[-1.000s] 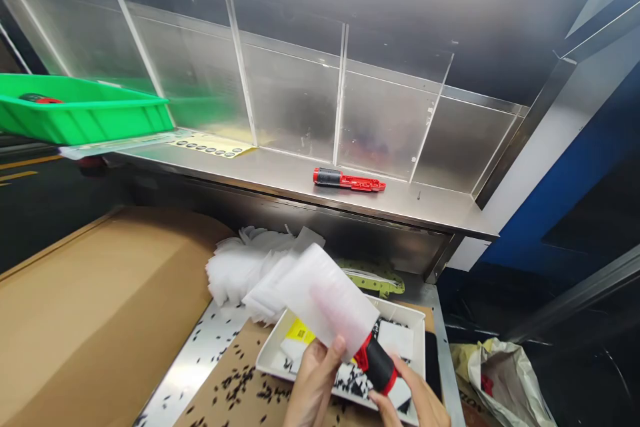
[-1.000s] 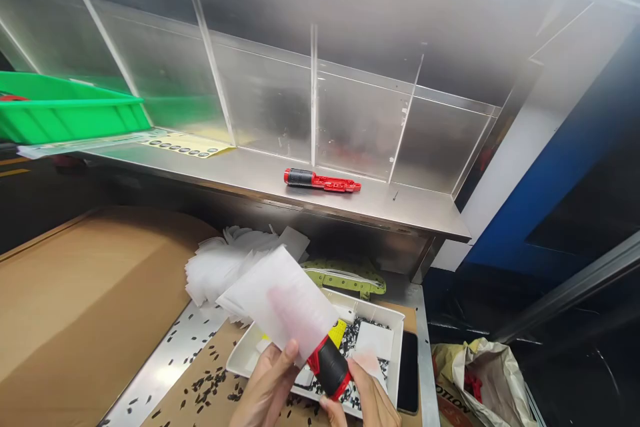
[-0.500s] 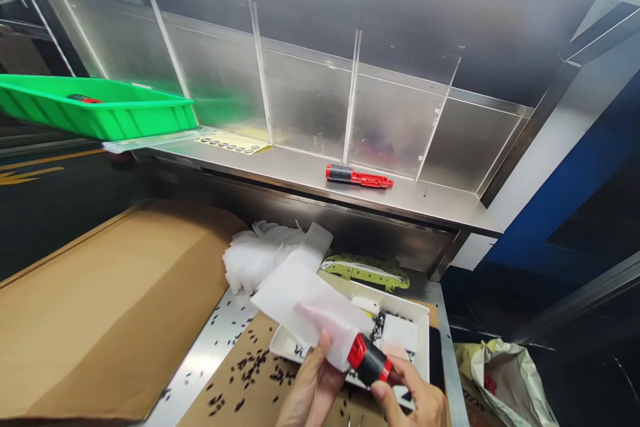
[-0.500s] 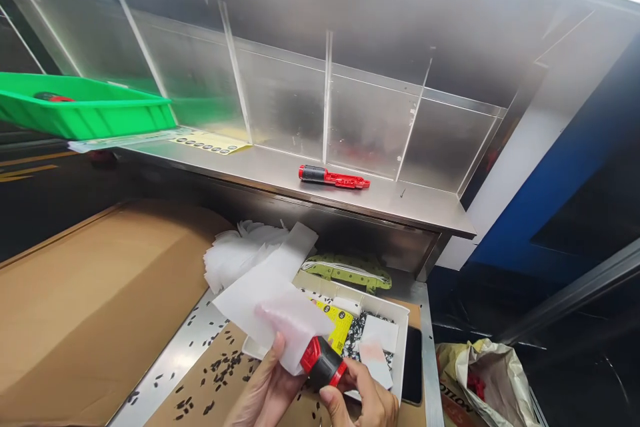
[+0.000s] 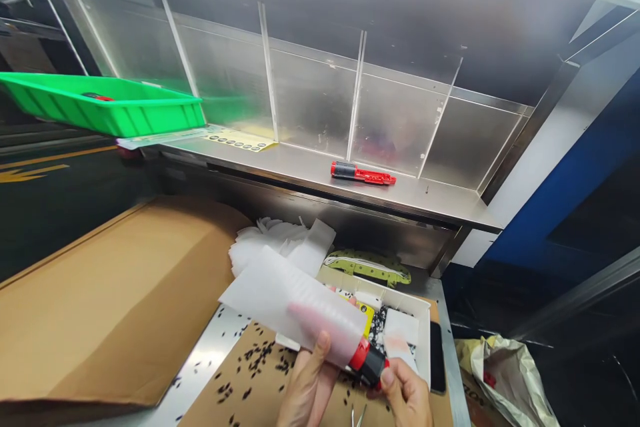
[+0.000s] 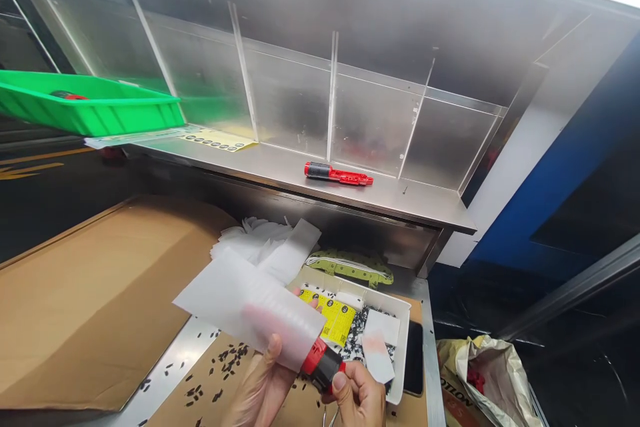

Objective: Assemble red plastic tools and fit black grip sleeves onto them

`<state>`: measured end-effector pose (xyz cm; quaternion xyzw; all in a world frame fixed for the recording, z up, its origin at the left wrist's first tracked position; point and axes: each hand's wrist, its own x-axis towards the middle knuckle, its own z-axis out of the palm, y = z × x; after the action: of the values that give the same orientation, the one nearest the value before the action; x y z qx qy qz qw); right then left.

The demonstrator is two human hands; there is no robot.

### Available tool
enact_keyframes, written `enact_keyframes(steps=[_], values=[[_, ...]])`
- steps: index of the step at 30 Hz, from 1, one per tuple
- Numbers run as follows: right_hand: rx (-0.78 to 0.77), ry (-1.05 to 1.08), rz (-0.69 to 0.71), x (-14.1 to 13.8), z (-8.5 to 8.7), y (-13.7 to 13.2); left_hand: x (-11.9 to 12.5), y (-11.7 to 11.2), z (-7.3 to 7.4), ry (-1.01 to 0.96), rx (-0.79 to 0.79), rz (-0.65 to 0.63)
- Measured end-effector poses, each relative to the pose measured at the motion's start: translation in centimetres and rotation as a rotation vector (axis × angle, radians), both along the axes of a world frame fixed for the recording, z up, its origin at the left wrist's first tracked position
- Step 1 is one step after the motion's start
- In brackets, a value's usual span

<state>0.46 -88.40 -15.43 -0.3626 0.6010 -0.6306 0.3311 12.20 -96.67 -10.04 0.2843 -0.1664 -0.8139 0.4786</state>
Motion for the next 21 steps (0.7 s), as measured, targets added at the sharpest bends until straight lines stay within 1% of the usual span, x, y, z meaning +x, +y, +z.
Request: enact_keyframes(steps=[2,3,5,7,9,11,13,15,18,19,21], values=[[-0.050,0.144,-0.104,0.2,0.1,0.1,-0.1,0.5,-0.8,-0.028,-0.012,-0.034],[-0.093,0.248,-0.172,0.3,0.1,0.1,-0.2,0.8,-1.2,-0.035,-0.002,-0.046],[-0.216,0.483,-0.296,0.5,0.4,0.0,-0.5,1.7,-1.8,-0.026,0.046,-0.073],[-0.356,0.690,-0.358,0.5,0.8,-0.2,-0.9,2.6,-1.9,0.033,0.103,-0.135],[-0.434,0.847,-0.378,0.2,1.3,-0.4,-1.2,3.2,-1.7,0.133,0.156,-0.225],[-0.441,0.964,-0.382,-0.3,1.7,-0.5,-1.1,3.3,-1.6,0.258,0.213,-0.301],[-0.425,1.070,-0.363,-0.7,2.0,-0.4,-0.6,2.8,-1.8,0.354,0.283,-0.325],[-0.416,1.154,-0.312,-0.9,2.1,-0.3,0.0,2.0,-2.2,0.353,0.323,-0.269],[-0.364,1.217,-0.226,-0.4,2.0,-0.2,0.8,1.2,-2.8,0.240,0.329,-0.096],[-0.338,1.224,-0.194,-0.1,1.9,-0.2,1.0,1.1,-2.9,0.229,0.345,-0.073],[-0.284,1.241,-0.138,0.5,1.8,-0.1,1.1,1.3,-3.0,0.262,0.409,-0.101]])
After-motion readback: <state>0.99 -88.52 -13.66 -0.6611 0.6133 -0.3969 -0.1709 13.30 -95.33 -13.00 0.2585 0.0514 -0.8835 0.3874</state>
